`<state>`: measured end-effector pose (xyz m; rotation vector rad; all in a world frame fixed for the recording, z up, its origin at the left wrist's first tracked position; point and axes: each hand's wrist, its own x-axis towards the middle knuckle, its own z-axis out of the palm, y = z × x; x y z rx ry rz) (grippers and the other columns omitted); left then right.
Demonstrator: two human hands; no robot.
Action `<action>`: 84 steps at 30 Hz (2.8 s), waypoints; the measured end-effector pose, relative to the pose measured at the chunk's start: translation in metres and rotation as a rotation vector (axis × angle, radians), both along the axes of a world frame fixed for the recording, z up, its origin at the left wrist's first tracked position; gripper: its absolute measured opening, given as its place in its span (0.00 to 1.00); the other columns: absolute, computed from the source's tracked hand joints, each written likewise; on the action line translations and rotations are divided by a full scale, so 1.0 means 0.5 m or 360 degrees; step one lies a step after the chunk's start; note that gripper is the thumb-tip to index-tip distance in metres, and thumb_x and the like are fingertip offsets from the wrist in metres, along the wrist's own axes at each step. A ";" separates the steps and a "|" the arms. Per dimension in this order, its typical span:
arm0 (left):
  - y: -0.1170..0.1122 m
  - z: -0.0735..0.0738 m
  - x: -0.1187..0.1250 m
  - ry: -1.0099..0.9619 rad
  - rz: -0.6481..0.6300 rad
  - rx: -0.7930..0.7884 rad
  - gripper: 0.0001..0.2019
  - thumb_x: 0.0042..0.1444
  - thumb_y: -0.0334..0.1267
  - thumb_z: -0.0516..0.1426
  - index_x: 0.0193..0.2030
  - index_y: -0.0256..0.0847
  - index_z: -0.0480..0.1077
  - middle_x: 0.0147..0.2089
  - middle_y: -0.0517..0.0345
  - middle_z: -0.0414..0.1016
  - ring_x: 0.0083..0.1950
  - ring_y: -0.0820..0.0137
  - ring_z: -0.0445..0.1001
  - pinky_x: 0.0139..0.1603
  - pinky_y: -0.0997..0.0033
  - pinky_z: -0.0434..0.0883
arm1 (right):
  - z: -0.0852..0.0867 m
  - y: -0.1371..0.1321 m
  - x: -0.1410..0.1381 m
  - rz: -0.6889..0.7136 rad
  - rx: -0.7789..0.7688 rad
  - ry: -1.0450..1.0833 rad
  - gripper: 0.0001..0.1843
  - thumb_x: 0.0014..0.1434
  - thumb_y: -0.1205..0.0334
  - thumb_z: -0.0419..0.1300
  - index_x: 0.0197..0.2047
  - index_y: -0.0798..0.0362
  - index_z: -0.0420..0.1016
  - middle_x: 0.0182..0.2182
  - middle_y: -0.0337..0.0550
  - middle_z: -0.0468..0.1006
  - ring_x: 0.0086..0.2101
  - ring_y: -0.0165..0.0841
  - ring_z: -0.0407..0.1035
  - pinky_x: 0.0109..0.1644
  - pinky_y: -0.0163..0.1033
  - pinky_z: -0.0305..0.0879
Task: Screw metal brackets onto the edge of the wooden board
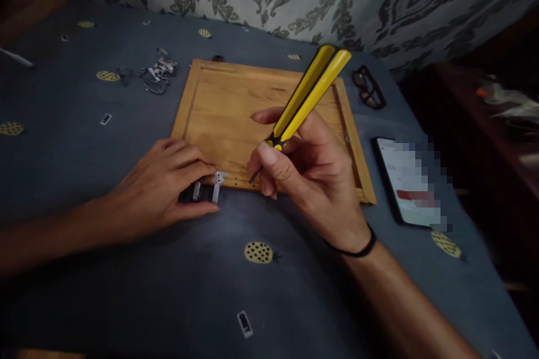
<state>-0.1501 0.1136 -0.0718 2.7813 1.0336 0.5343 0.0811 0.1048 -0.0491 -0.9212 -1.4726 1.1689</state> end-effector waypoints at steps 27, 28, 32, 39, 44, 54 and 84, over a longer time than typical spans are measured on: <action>0.001 -0.002 0.001 0.0039 0.0015 -0.0050 0.17 0.60 0.50 0.65 0.44 0.36 0.77 0.42 0.53 0.75 0.47 0.57 0.74 0.53 0.55 0.66 | -0.025 -0.032 -0.050 -0.0252 0.0116 0.0000 0.08 0.67 0.54 0.63 0.42 0.48 0.81 0.33 0.40 0.80 0.24 0.29 0.75 0.25 0.37 0.72; 0.000 -0.002 0.002 0.0044 0.0018 -0.0052 0.17 0.60 0.50 0.65 0.44 0.36 0.77 0.42 0.53 0.75 0.48 0.57 0.73 0.53 0.55 0.66 | -0.026 -0.032 -0.049 -0.0240 0.0114 -0.0005 0.08 0.67 0.54 0.63 0.42 0.47 0.81 0.34 0.40 0.80 0.24 0.29 0.75 0.25 0.37 0.72; 0.000 -0.001 0.003 0.0036 0.0023 -0.0056 0.16 0.61 0.49 0.64 0.43 0.35 0.77 0.42 0.52 0.75 0.48 0.57 0.73 0.54 0.55 0.66 | -0.025 -0.035 -0.048 -0.0177 0.0113 -0.0011 0.07 0.67 0.55 0.63 0.43 0.45 0.82 0.35 0.40 0.80 0.25 0.30 0.76 0.27 0.38 0.74; 0.001 0.000 0.002 0.0066 0.0022 -0.0099 0.17 0.62 0.50 0.63 0.44 0.37 0.77 0.44 0.52 0.76 0.48 0.57 0.73 0.55 0.54 0.65 | -0.008 -0.029 -0.057 -0.0209 0.0266 -0.0162 0.03 0.60 0.59 0.71 0.38 0.47 0.84 0.37 0.42 0.83 0.23 0.29 0.75 0.23 0.36 0.74; -0.001 0.003 0.004 0.0099 0.0041 -0.0127 0.16 0.62 0.49 0.64 0.45 0.37 0.78 0.44 0.51 0.76 0.50 0.56 0.73 0.55 0.54 0.65 | 0.013 -0.011 -0.079 -0.0158 0.0171 -0.0220 0.08 0.56 0.57 0.73 0.32 0.48 0.80 0.24 0.35 0.78 0.21 0.28 0.73 0.23 0.33 0.75; -0.001 0.006 0.001 0.0133 0.0024 -0.0130 0.18 0.62 0.50 0.63 0.47 0.36 0.77 0.48 0.49 0.76 0.53 0.55 0.73 0.58 0.52 0.65 | 0.035 0.011 -0.088 0.0059 0.0093 -0.0252 0.12 0.63 0.47 0.66 0.45 0.44 0.81 0.28 0.34 0.79 0.22 0.27 0.74 0.25 0.36 0.76; 0.001 0.002 -0.002 0.0110 0.0029 -0.0119 0.18 0.62 0.50 0.63 0.48 0.37 0.77 0.47 0.50 0.76 0.53 0.55 0.72 0.56 0.53 0.66 | 0.058 0.029 -0.093 0.0024 0.0146 -0.0114 0.20 0.47 0.51 0.78 0.31 0.49 0.71 0.27 0.30 0.78 0.17 0.22 0.67 0.16 0.29 0.67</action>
